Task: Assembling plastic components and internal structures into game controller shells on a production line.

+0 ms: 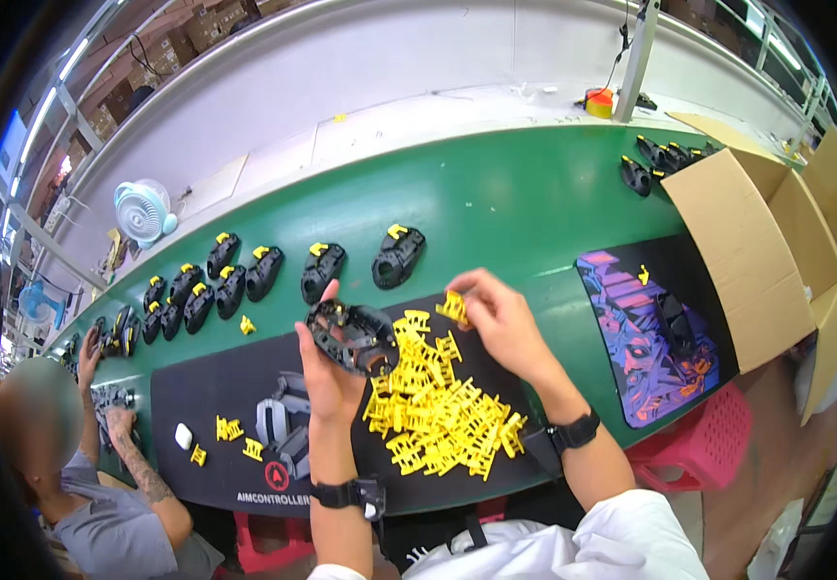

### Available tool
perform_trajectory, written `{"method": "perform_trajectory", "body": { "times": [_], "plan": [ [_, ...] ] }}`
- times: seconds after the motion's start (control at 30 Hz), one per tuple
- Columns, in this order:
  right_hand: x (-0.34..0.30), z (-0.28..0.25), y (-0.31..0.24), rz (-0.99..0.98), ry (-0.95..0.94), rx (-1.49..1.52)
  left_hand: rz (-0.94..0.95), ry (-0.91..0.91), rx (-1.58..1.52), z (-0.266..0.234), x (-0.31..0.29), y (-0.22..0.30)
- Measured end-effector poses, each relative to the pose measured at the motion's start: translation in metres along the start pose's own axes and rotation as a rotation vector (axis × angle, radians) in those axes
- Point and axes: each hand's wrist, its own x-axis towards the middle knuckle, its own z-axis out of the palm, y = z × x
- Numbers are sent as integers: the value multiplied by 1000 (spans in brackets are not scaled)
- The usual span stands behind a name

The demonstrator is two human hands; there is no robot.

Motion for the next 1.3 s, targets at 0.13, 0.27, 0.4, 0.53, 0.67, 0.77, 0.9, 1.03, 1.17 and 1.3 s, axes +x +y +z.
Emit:
{"method": "perform_trajectory", "body": {
  "times": [0.13, 0.27, 0.4, 0.53, 0.67, 0.77, 0.9, 1.03, 1.17, 1.3],
  "plan": [
    [5, -12, 6, 266, -20, 582, -47, -154, -115, 0, -1, -5],
    [3, -8, -3, 268, -129, 848, -64, -173, 10, 4, -5, -4],
    [-3, 2, -12, 59, -216, 594, -48, -195, 90, 13, -7, -4],
    [-16, 11, -28, -49, -212, 393, 71, -221, 272, 1, -5, -14],
    [-17, 15, -29, -205, -114, 74, 140, -258, 416, 17, -8, -19],
    [-20, 23, -26, -280, 5, 51, 93, -309, 410, 27, -13, -21],
    [-18, 23, -28, -412, 145, -115, 122, -337, 409, 33, -16, -21],
    [-22, 23, -36, -406, 169, -110, 69, -288, 364, 29, -17, -26],
    [-24, 26, -38, -374, 181, -199, 50, -295, 392, 28, -18, -26],
    [-23, 29, -36, -439, 217, -229, 42, -310, 409, 28, -18, -29]
  ]
}}
